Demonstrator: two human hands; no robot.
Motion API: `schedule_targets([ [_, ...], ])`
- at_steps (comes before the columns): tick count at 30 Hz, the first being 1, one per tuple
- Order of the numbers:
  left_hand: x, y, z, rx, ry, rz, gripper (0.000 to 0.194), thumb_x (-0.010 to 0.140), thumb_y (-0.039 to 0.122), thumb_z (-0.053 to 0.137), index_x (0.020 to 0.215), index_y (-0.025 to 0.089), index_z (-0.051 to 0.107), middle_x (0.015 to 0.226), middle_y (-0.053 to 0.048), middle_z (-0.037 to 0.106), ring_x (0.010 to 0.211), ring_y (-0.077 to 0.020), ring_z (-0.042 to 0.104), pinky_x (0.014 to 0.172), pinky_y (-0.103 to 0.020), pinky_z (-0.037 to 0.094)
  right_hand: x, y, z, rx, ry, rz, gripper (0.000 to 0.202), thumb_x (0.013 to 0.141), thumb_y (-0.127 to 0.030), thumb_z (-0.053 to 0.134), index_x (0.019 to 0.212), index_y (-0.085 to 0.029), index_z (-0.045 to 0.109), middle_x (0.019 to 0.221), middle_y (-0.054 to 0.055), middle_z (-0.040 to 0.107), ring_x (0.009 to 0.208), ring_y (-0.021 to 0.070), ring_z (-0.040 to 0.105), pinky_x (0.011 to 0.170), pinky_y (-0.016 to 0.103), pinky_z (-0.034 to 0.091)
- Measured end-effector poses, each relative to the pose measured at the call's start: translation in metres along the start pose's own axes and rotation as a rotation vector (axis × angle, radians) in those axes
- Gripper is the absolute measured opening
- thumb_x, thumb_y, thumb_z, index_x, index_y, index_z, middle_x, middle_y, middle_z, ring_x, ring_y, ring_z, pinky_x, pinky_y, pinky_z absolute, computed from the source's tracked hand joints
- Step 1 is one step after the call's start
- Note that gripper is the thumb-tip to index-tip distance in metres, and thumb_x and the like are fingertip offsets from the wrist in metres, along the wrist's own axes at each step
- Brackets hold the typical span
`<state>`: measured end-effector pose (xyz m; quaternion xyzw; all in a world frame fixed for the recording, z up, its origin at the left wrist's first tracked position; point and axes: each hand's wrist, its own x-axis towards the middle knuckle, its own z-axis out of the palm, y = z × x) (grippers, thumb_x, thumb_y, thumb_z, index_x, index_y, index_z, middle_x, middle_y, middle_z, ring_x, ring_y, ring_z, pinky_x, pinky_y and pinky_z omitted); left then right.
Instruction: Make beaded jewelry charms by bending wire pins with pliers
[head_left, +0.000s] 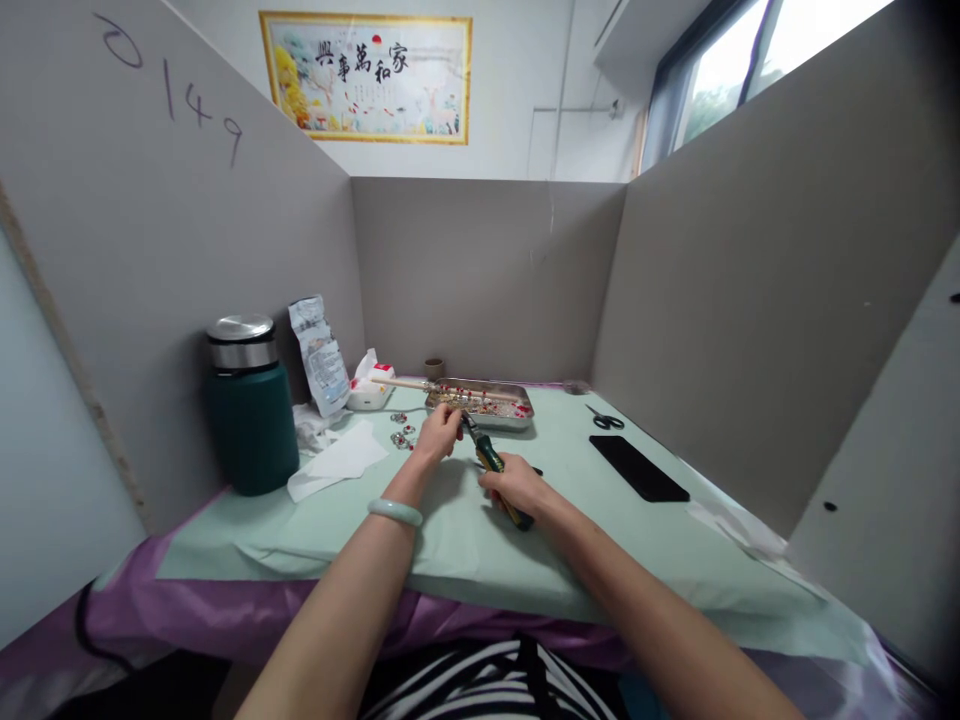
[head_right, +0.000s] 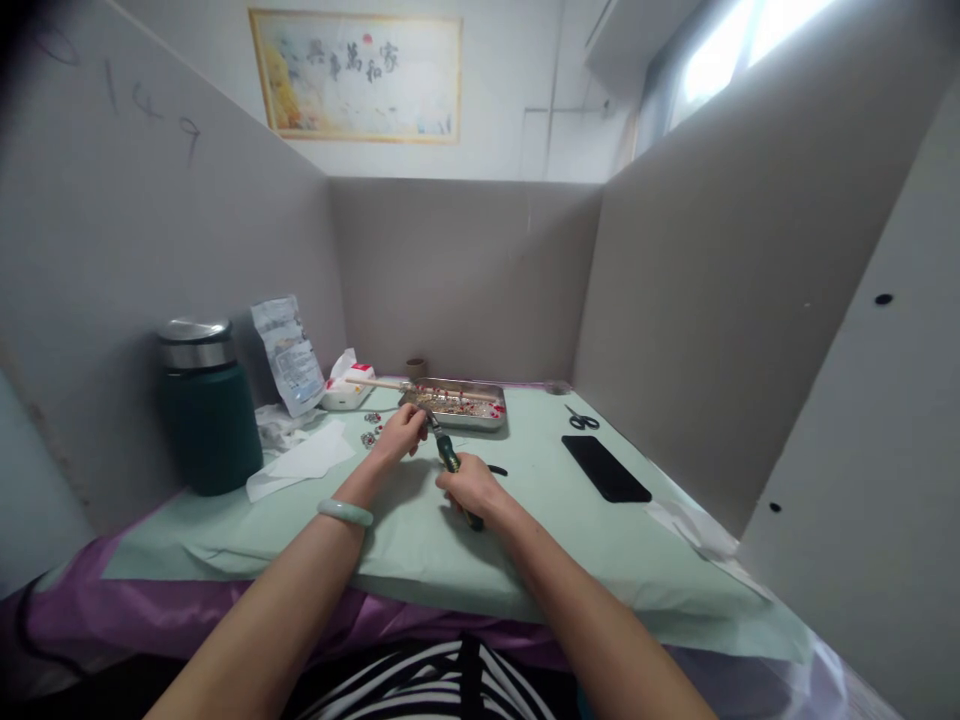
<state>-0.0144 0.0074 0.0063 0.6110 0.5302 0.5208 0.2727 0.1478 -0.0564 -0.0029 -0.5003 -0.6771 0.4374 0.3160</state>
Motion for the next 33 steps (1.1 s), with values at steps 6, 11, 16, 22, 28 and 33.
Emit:
schedule_targets([
  [6,-0.005,0.006,0.004,-0.205,-0.036,-0.039,0.016,0.087,0.026,0.044,0.073,0.02,0.038,0.048,0.006,0.049,0.032,-0.006,0.039,0.035,-0.017,0.028,-0.001,0.003,0.001,-0.009,0.026,-0.021,0.014,0.063,-0.015,0.051,0.073,-0.02,0.042,0.048,-0.005,0.048,0.034,0.0092,0.043,0.036,0.021,0.03],
  [11,-0.009,0.011,0.006,-0.571,-0.147,-0.118,0.018,0.089,0.026,0.044,0.074,0.019,0.038,0.048,0.007,0.045,0.032,-0.0034,0.029,0.033,-0.015,0.025,-0.002,0.006,0.003,-0.024,0.068,-0.104,0.016,0.064,-0.014,0.049,0.078,-0.019,0.044,0.049,-0.006,0.048,0.036,0.0092,0.043,0.04,0.021,0.029],
  [16,-0.008,0.011,0.0,-0.863,-0.322,-0.339,0.025,0.089,0.026,0.047,0.067,0.017,0.038,0.046,0.007,0.038,0.031,-0.0015,0.02,0.032,-0.014,0.018,-0.009,0.002,0.006,-0.113,0.18,-0.222,0.016,0.061,-0.011,0.049,0.075,-0.018,0.048,0.053,-0.005,0.047,0.047,0.0084,0.042,0.048,0.021,0.03],
  [22,-0.011,0.011,-0.002,-0.719,-0.267,-0.255,0.021,0.09,0.032,0.043,0.076,0.017,0.046,0.052,0.004,0.047,0.032,-0.0027,0.022,0.032,-0.016,0.024,-0.008,0.005,0.004,0.011,0.106,-0.169,0.016,0.06,-0.014,0.048,0.075,-0.019,0.046,0.048,-0.007,0.044,0.04,0.0085,0.04,0.043,0.021,0.031],
  [28,-0.011,0.009,0.004,-0.02,-0.002,0.139,0.02,0.081,0.022,0.047,0.096,0.016,0.059,0.087,-0.005,0.065,0.05,-0.0084,0.05,0.048,-0.023,0.045,-0.002,0.014,-0.001,0.246,0.04,-0.114,0.018,0.06,-0.02,0.05,0.077,-0.02,0.045,0.045,-0.007,0.045,0.034,0.0098,0.039,0.036,0.022,0.032],
  [33,-0.011,0.0,0.007,0.381,0.023,0.437,0.031,0.077,0.02,0.057,0.107,0.014,0.06,0.1,-0.01,0.066,0.08,-0.0179,0.06,0.077,-0.031,0.048,0.001,0.019,-0.002,0.364,0.033,-0.089,0.02,0.059,-0.02,0.052,0.078,-0.02,0.044,0.046,-0.007,0.045,0.036,0.0088,0.039,0.036,0.022,0.034],
])
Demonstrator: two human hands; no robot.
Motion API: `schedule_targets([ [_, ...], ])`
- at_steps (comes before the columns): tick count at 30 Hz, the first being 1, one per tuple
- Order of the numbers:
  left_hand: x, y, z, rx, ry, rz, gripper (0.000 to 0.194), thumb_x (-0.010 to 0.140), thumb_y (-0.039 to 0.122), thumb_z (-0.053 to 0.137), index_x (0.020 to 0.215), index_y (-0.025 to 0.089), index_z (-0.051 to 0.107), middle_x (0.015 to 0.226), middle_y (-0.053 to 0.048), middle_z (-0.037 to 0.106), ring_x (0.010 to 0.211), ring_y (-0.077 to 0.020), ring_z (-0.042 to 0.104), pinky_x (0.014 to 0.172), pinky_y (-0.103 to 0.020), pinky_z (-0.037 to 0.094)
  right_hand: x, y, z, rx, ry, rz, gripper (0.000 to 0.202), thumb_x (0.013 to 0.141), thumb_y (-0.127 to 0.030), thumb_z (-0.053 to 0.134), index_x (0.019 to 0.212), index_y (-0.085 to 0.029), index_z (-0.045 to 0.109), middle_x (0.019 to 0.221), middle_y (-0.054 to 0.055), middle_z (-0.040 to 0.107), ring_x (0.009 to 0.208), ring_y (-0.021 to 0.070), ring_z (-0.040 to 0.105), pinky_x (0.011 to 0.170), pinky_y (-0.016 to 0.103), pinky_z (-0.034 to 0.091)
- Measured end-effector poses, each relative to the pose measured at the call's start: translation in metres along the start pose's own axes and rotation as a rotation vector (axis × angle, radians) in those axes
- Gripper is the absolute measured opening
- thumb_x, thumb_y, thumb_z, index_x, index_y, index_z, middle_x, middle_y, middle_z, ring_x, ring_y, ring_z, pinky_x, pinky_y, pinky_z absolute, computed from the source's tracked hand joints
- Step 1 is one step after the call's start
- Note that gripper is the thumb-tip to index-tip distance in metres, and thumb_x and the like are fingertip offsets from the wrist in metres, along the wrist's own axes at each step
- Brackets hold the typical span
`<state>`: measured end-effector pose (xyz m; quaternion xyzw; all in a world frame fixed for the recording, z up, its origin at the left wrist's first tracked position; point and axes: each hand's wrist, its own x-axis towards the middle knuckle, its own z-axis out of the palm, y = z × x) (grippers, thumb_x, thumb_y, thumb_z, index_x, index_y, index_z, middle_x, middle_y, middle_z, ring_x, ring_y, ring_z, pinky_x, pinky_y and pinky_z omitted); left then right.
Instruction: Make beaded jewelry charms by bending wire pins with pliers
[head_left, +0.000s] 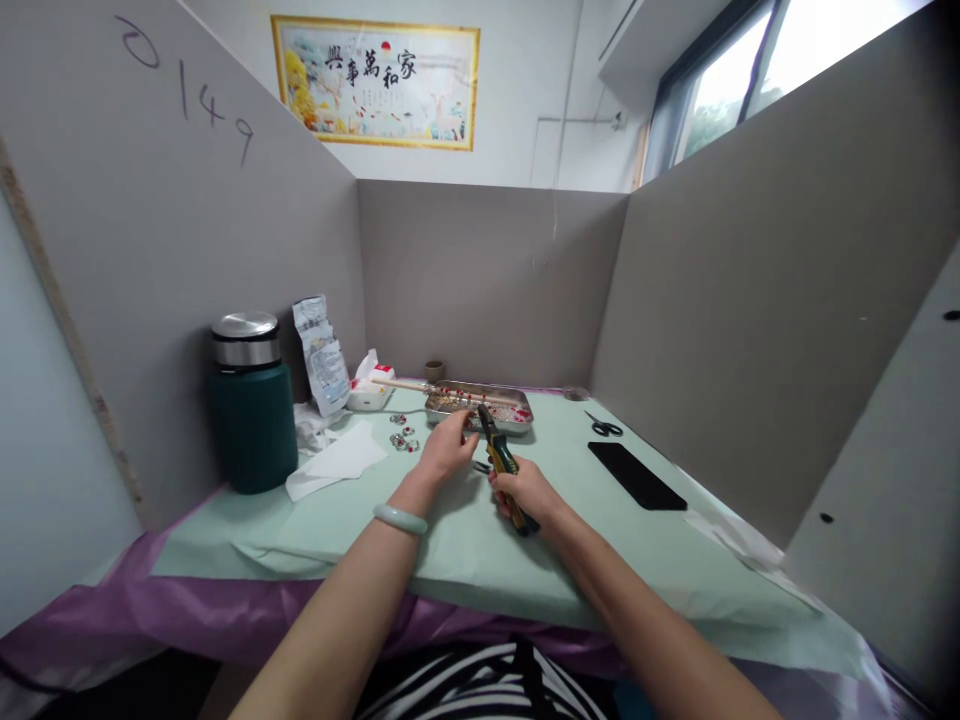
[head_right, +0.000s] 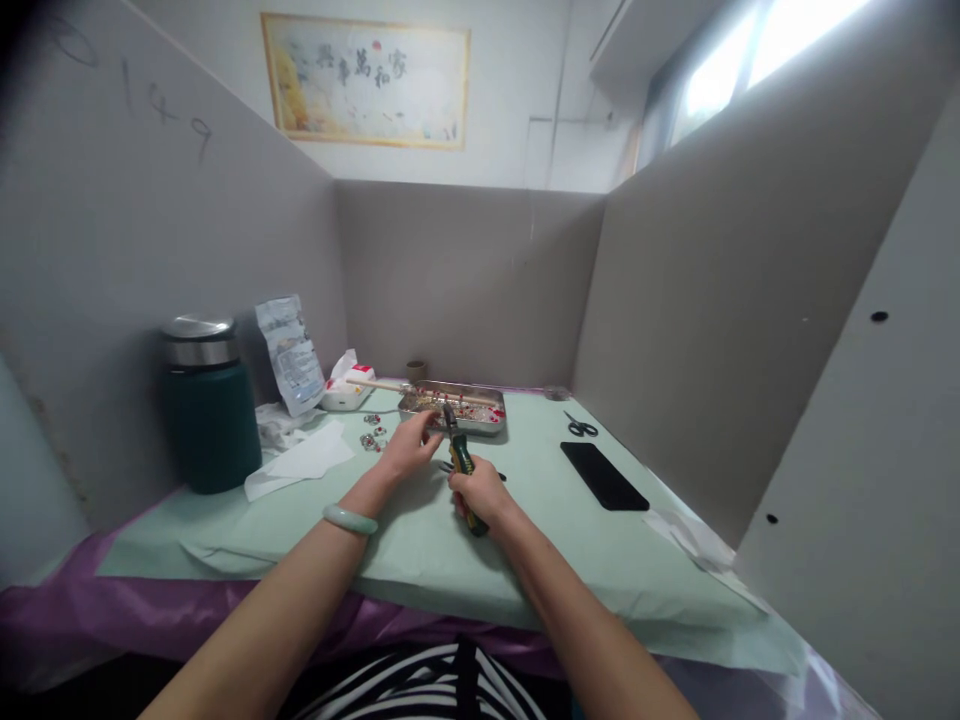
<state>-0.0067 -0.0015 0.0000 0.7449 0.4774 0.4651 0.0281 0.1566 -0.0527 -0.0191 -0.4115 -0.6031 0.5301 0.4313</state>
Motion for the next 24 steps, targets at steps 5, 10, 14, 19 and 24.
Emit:
schedule_targets([
  [5,0.002,-0.005,0.003,0.084,0.029,0.068,0.019,0.088,0.025,0.05,0.094,0.016,0.064,0.094,-0.009,0.068,0.085,-0.0188,0.06,0.078,-0.03,0.044,0.001,0.001,0.0,-0.016,-0.016,-0.002,0.021,0.06,-0.021,0.053,0.079,-0.02,0.045,0.047,-0.006,0.046,0.036,0.0088,0.04,0.036,0.021,0.034],
  [10,0.005,0.0,-0.002,-0.07,0.047,-0.04,0.024,0.087,0.025,0.049,0.067,0.017,0.059,0.068,-0.004,0.06,0.064,-0.0133,0.052,0.064,-0.024,0.04,-0.001,-0.002,0.002,-0.041,-0.025,0.0,0.021,0.059,-0.02,0.052,0.078,-0.019,0.045,0.046,-0.007,0.045,0.035,0.0081,0.038,0.036,0.021,0.034],
  [14,0.005,0.001,-0.013,-0.649,-0.204,-0.401,0.035,0.087,0.039,0.047,0.06,0.016,0.051,0.05,0.002,0.041,0.04,-0.0072,0.031,0.041,-0.021,0.024,-0.004,-0.005,0.003,-0.094,-0.051,-0.036,0.019,0.059,-0.019,0.05,0.077,-0.02,0.044,0.045,-0.008,0.045,0.034,0.0077,0.038,0.036,0.021,0.033],
  [19,0.005,0.0,-0.017,-1.1,-0.457,-0.615,0.033,0.085,0.046,0.047,0.072,0.015,0.051,0.051,0.005,0.038,0.035,-0.0045,0.023,0.035,-0.019,0.016,-0.005,-0.005,0.001,-0.111,-0.06,-0.06,0.02,0.059,-0.019,0.051,0.079,-0.019,0.046,0.046,-0.008,0.046,0.035,0.0078,0.039,0.037,0.02,0.033],
  [24,0.001,0.009,-0.005,-0.553,-0.081,-0.3,0.031,0.075,0.04,0.065,0.093,0.017,0.058,0.07,-0.002,0.057,0.049,-0.0092,0.044,0.048,-0.021,0.036,-0.003,-0.004,-0.002,0.077,-0.03,0.055,0.022,0.057,-0.021,0.054,0.078,-0.018,0.046,0.048,-0.006,0.046,0.04,0.0091,0.042,0.038,0.021,0.035],
])
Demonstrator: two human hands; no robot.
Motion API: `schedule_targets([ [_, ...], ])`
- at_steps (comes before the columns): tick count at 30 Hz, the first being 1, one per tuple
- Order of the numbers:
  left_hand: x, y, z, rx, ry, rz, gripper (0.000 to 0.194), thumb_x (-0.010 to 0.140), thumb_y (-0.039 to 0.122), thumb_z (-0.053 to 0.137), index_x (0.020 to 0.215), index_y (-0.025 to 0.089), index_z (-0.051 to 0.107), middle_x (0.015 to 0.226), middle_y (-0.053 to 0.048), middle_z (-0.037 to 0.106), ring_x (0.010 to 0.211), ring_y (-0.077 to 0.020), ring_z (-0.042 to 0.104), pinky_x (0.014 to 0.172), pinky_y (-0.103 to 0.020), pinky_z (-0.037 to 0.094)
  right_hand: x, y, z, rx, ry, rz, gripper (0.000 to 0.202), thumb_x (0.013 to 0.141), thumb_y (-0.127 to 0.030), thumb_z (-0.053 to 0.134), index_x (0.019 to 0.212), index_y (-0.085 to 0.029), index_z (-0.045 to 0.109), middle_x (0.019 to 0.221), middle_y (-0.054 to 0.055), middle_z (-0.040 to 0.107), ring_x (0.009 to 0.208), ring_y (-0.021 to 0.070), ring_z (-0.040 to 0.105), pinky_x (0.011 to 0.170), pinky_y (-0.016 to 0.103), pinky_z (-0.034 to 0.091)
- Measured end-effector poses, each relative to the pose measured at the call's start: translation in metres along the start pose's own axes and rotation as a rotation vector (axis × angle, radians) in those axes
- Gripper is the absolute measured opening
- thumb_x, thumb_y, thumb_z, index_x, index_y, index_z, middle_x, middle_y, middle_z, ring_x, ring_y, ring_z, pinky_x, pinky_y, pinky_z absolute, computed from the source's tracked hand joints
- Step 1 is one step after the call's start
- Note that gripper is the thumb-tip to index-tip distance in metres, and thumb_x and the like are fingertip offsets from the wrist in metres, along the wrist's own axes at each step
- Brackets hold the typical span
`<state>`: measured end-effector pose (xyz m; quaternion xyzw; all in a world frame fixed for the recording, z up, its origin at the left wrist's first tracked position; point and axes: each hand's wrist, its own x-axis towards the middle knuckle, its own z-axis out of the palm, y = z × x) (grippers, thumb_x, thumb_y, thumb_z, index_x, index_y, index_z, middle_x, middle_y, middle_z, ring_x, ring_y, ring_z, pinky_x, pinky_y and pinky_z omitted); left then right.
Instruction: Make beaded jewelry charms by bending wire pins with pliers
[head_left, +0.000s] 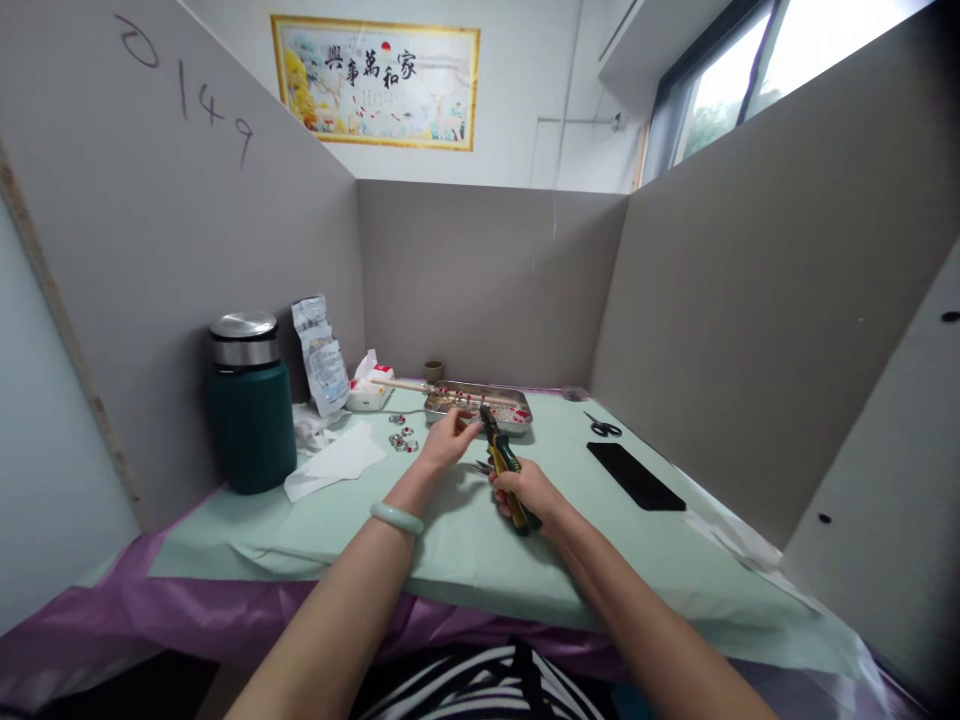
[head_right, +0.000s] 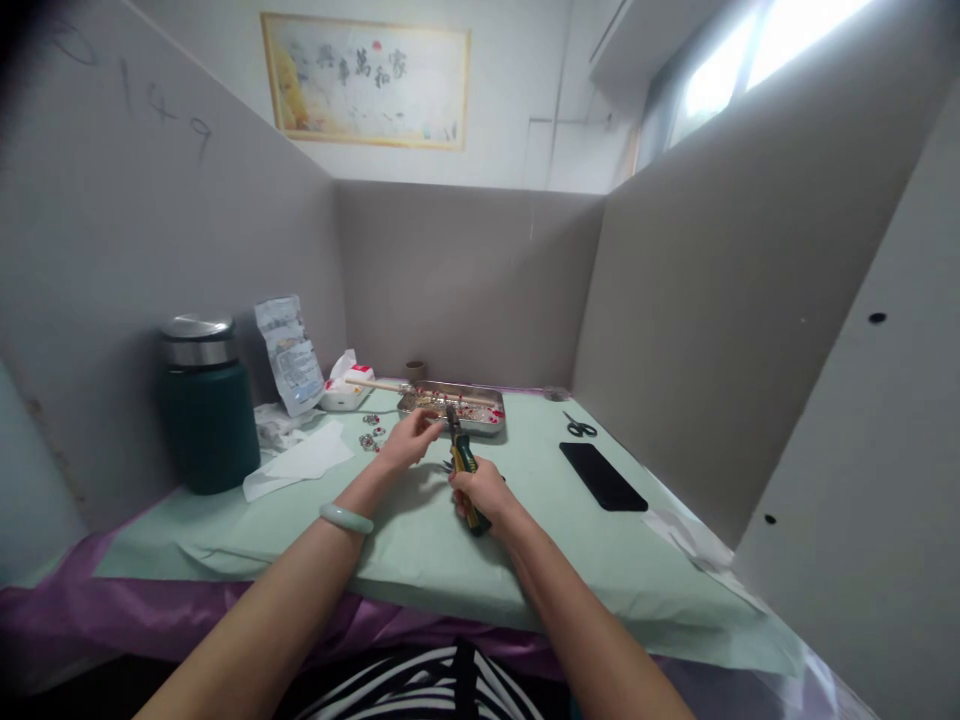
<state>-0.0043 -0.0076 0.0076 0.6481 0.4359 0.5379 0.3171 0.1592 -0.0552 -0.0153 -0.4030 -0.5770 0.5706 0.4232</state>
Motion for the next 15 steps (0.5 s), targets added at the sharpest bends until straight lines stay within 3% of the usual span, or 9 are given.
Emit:
schedule_targets([
  [2,-0.0019,-0.0013,0.0023,0.221,0.041,0.211,0.035,0.07,0.028,0.071,0.102,0.019,0.06,0.081,-0.004,0.06,0.064,-0.0131,0.052,0.062,-0.024,0.042,0.0001,-0.0004,-0.0003,0.033,0.007,0.01,0.023,0.056,-0.021,0.055,0.077,-0.018,0.046,0.049,-0.005,0.046,0.042,0.0091,0.042,0.038,0.021,0.035],
  [4,-0.0032,-0.003,0.0018,0.368,0.055,0.316,0.03,0.074,0.022,0.066,0.104,0.02,0.061,0.091,-0.006,0.061,0.079,-0.0175,0.055,0.075,-0.028,0.043,0.0001,-0.0002,-0.0001,0.049,-0.004,-0.001,0.023,0.056,-0.02,0.056,0.077,-0.018,0.047,0.051,-0.005,0.046,0.043,0.0092,0.042,0.038,0.021,0.034],
  [9,-0.0038,-0.0039,0.0005,0.505,0.091,0.25,0.02,0.079,0.023,0.06,0.099,0.023,0.064,0.104,-0.009,0.059,0.095,-0.0226,0.056,0.081,-0.028,0.041,0.0022,0.0025,-0.001,0.036,-0.027,0.003,0.024,0.056,-0.019,0.055,0.08,-0.018,0.048,0.051,-0.005,0.047,0.042,0.0089,0.042,0.037,0.021,0.034],
  [15,0.0006,-0.0026,0.0057,0.42,0.109,0.229,0.009,0.081,0.027,0.059,0.076,0.021,0.063,0.085,-0.008,0.06,0.082,-0.0193,0.056,0.069,-0.024,0.039,0.0039,0.0035,-0.0021,0.027,-0.024,-0.003,0.025,0.056,-0.019,0.055,0.08,-0.018,0.048,0.052,-0.005,0.047,0.042,0.0088,0.042,0.037,0.021,0.035],
])
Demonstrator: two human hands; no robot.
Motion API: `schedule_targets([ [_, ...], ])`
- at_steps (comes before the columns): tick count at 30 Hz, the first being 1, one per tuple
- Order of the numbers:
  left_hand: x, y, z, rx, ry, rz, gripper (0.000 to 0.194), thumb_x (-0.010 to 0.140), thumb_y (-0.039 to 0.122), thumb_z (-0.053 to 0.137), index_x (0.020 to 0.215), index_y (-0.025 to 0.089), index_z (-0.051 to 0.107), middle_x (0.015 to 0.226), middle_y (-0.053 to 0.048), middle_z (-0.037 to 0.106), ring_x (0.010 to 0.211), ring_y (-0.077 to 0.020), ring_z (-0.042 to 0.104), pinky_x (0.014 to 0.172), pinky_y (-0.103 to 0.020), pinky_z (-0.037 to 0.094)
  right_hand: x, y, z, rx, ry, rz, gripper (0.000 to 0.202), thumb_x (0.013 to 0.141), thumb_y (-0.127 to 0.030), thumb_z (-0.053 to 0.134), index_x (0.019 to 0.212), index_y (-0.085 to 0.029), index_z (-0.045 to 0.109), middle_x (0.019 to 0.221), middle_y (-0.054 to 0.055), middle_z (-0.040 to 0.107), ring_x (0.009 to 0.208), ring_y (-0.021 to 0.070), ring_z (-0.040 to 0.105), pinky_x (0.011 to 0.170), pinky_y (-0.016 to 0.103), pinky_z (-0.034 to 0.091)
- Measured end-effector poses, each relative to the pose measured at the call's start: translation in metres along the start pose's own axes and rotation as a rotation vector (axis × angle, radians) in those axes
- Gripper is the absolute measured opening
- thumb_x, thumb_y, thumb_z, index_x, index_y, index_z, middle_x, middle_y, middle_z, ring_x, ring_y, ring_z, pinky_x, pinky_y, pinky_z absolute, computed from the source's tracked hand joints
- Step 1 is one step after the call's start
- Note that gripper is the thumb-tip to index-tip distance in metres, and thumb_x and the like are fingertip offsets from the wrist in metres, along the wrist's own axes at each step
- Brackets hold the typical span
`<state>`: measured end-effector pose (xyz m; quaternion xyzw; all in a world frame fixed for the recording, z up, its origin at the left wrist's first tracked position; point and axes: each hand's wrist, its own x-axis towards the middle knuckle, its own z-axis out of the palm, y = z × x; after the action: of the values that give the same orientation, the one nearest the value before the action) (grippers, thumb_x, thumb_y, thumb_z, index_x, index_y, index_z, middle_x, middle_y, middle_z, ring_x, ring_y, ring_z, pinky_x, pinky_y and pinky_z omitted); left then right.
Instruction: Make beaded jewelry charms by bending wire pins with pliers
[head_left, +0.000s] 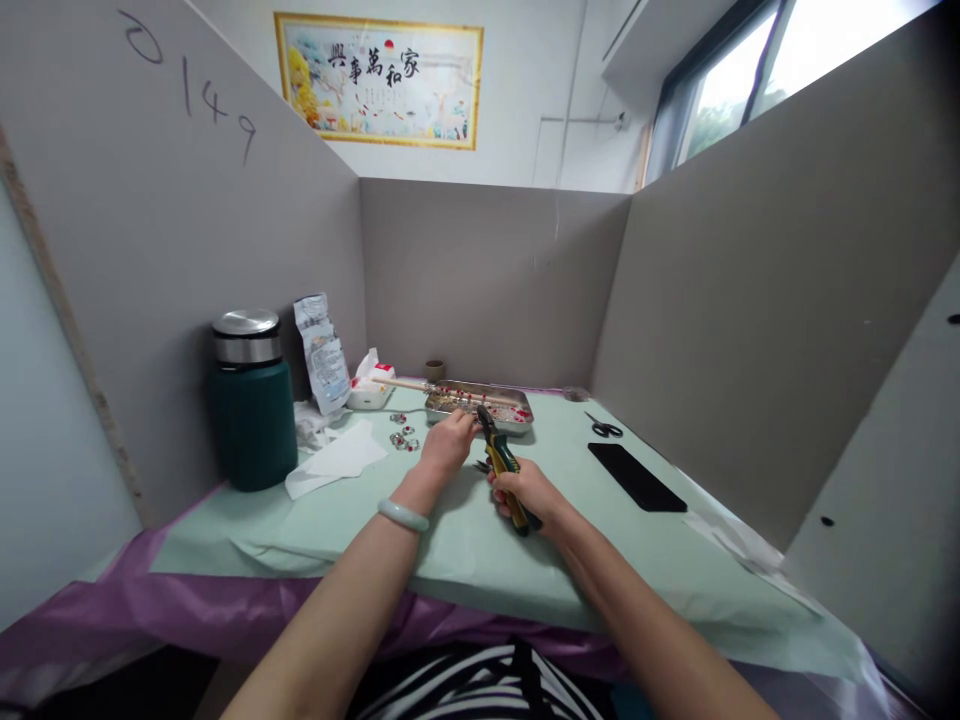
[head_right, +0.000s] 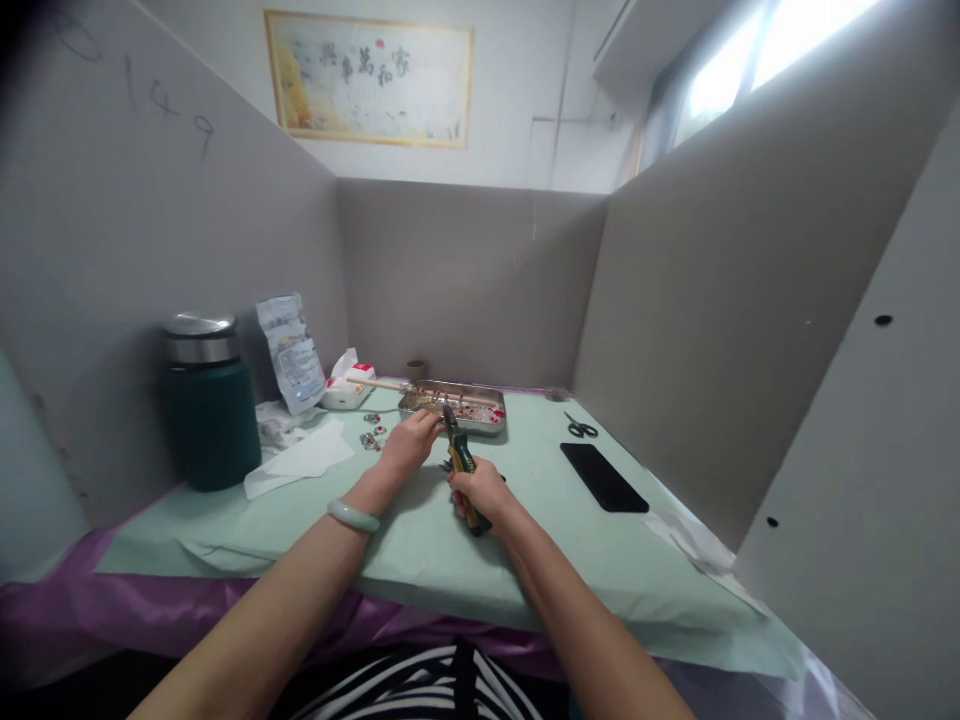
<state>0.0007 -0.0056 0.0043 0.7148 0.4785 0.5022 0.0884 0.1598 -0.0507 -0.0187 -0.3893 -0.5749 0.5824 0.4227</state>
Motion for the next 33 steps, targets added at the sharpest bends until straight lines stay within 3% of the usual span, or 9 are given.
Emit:
schedule_targets([
  [3,0.004,-0.003,-0.003,-0.213,-0.038,-0.155,0.026,0.082,0.032,0.055,0.06,0.018,0.057,0.062,-0.004,0.053,0.06,-0.0144,0.049,0.054,-0.023,0.035,0.001,0.001,0.001,-0.051,-0.017,-0.016,0.024,0.058,-0.02,0.054,0.081,-0.018,0.048,0.051,-0.005,0.048,0.039,0.0082,0.041,0.037,0.021,0.035],
  [6,0.006,-0.005,-0.01,-0.565,-0.208,-0.412,0.035,0.082,0.041,0.051,0.06,0.015,0.055,0.048,0.003,0.038,0.039,-0.0075,0.029,0.04,-0.022,0.02,0.001,0.001,0.002,-0.134,-0.024,-0.05,0.021,0.059,-0.02,0.053,0.079,-0.019,0.047,0.048,-0.006,0.047,0.037,0.0079,0.04,0.037,0.021,0.034],
  [8,0.007,-0.006,-0.014,-0.71,-0.304,-0.488,0.033,0.08,0.042,0.054,0.064,0.013,0.057,0.047,0.005,0.034,0.035,-0.0048,0.022,0.037,-0.021,0.013,0.001,0.001,0.003,-0.178,-0.024,-0.065,0.019,0.06,-0.02,0.052,0.078,-0.019,0.046,0.047,-0.007,0.046,0.035,0.0078,0.039,0.036,0.021,0.033],
  [13,0.007,-0.004,-0.019,-0.859,-0.308,-0.619,0.032,0.083,0.038,0.053,0.064,0.012,0.055,0.046,0.005,0.034,0.033,-0.0025,0.02,0.034,-0.018,0.01,-0.004,-0.004,0.008,-0.23,0.002,-0.068,0.018,0.06,-0.019,0.051,0.078,-0.019,0.045,0.047,-0.007,0.046,0.035,0.0078,0.039,0.036,0.021,0.032],
  [18,0.008,-0.006,-0.026,-1.14,-0.513,-0.789,0.03,0.086,0.035,0.045,0.066,0.014,0.05,0.046,0.006,0.032,0.032,-0.0023,0.016,0.032,-0.016,0.013,-0.011,-0.013,0.014,-0.335,0.039,-0.099,0.019,0.059,-0.015,0.049,0.077,-0.019,0.046,0.046,-0.008,0.045,0.034,0.0075,0.04,0.036,0.019,0.031],
  [20,0.008,-0.008,-0.024,-1.062,-0.492,-0.742,0.031,0.086,0.038,0.047,0.067,0.014,0.051,0.047,0.005,0.035,0.032,-0.0025,0.019,0.033,-0.017,0.014,-0.013,-0.015,0.015,-0.334,0.044,-0.094,0.019,0.059,-0.016,0.049,0.077,-0.019,0.045,0.045,-0.008,0.044,0.034,0.0076,0.04,0.036,0.019,0.031],
  [23,0.007,-0.008,-0.015,-0.69,-0.296,-0.541,0.036,0.086,0.045,0.046,0.068,0.015,0.054,0.051,0.001,0.046,0.034,-0.0055,0.03,0.035,-0.019,0.021,-0.011,-0.013,0.014,-0.296,0.047,-0.077,0.017,0.06,-0.017,0.049,0.076,-0.019,0.045,0.045,-0.008,0.044,0.034,0.0081,0.04,0.036,0.02,0.031],
  [27,0.004,-0.007,-0.006,-0.178,-0.037,-0.181,0.013,0.081,0.026,0.051,0.08,0.018,0.061,0.072,-0.004,0.063,0.059,-0.0139,0.054,0.056,-0.024,0.04,-0.004,-0.004,0.008,-0.229,0.051,-0.052,0.018,0.061,-0.02,0.051,0.078,-0.019,0.045,0.047,-0.007,0.045,0.035,0.0081,0.039,0.036,0.021,0.032],
  [33,-0.004,-0.011,-0.005,0.076,-0.012,0.095,0.032,0.071,0.014,0.058,0.103,0.02,0.059,0.095,-0.009,0.063,0.084,-0.0216,0.057,0.079,-0.031,0.043,0.003,0.004,0.003,-0.117,0.054,-0.007,0.02,0.059,-0.02,0.053,0.078,-0.019,0.045,0.049,-0.006,0.047,0.036,0.0083,0.041,0.037,0.021,0.035],
])
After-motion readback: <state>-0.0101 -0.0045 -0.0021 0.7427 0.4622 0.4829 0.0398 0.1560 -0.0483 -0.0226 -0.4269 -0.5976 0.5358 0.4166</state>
